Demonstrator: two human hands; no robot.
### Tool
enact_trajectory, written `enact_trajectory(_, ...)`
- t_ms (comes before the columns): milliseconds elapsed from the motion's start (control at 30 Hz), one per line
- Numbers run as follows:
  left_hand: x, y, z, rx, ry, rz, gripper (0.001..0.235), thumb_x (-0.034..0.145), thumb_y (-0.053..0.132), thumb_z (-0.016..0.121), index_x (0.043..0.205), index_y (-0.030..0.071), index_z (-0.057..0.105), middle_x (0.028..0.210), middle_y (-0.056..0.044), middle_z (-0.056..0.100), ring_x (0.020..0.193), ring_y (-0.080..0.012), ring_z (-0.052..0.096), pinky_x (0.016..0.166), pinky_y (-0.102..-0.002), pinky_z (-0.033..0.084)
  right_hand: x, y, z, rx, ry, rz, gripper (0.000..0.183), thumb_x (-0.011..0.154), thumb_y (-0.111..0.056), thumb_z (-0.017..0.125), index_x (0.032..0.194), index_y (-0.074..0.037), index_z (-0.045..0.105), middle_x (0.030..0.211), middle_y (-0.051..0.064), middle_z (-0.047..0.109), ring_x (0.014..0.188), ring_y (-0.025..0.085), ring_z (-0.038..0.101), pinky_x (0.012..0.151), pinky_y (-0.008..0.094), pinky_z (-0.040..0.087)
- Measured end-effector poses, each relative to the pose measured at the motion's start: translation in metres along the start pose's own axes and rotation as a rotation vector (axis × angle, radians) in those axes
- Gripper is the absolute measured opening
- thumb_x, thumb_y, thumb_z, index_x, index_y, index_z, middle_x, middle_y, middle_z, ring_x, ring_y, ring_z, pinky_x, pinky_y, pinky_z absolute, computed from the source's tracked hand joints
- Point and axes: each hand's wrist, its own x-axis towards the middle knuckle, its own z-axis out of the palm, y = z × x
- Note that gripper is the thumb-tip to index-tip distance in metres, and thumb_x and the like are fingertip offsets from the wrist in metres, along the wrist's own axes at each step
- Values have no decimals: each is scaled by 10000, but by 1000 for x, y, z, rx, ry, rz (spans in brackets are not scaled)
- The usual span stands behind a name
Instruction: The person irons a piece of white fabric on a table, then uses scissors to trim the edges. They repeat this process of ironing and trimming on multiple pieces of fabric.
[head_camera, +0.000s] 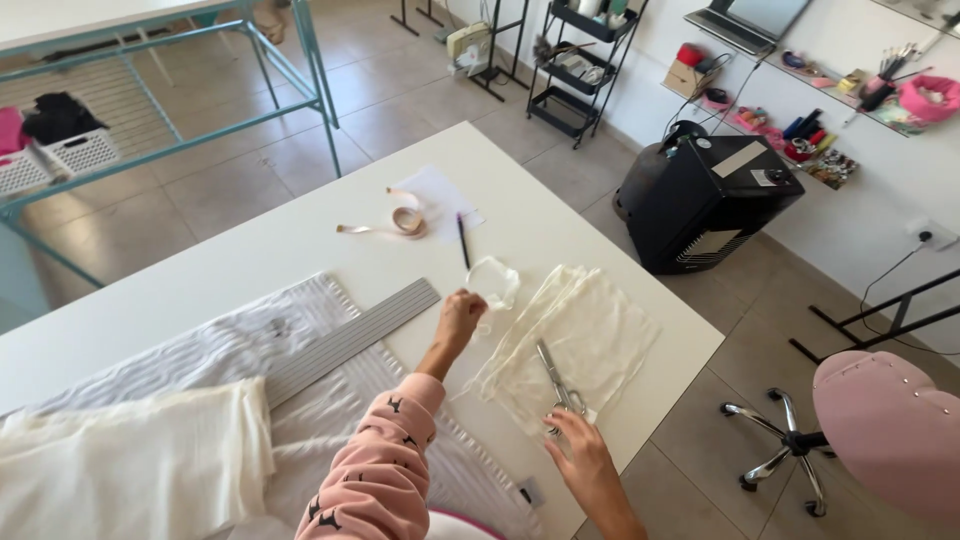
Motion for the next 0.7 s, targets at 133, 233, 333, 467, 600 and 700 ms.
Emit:
enact_trajectory(133,36,7,4,43,-59,-11,460,765,69,832,1213,116,737,1239,-133,669,937,-253,691,857,-353,603,-21,-11,-10,55,-17,40,322,811,-166,736,1131,-143,726,1259,-24,688,1182,184,647,1028,345,499)
enact_trajectory(233,35,8,-19,219,-27,-114,541,825,-42,687,1319,175,659,1458,-75,523,1195,-305,565,989,-421,549,-18,-86,-32,228,-102,6,279,855,-216,712,1105,-103,765,1166,37,788,1039,188,765,952,319,591)
enact_trajectory(333,26,16,-71,207,181,-145,548,831,-42,680,1347,136,633,1524,-200,446,1276,-401,519,1099,-487,467,-29,-117,39,533,-518,-12,389,811,7,625,1160,-132,725,934,-34,768,820,55,695,667,193,564)
enact_trajectory(467,-4,-10,-161,324,548,-9,504,826,-40,652,1321,18,579,1313,-229,552,1157,-405,584,1030,-476,465,-54,-235,34,792,-400,-392,391,798,43,617,1186,46,569,979,161,732,808,262,681,700,355,548)
enact_trajectory(600,-60,-57,-292,518,802,81,445,897,-69,629,1306,40,491,1240,-158,605,1145,-324,615,1074,-438,493,-89,-295,-8,859,-723,-502,259,869,91,613,1102,-18,632,995,88,709,793,232,621,719,331,536)
enact_trajectory(700,-157,-70,-357,498,992,139,405,878,-113,627,1258,0,543,1172,-194,628,1083,-368,640,939,-404,562,-145,-317,-21,842,-946,-593,184,902,76,610,1064,-11,631,1005,77,700,777,228,601,717,324,519)
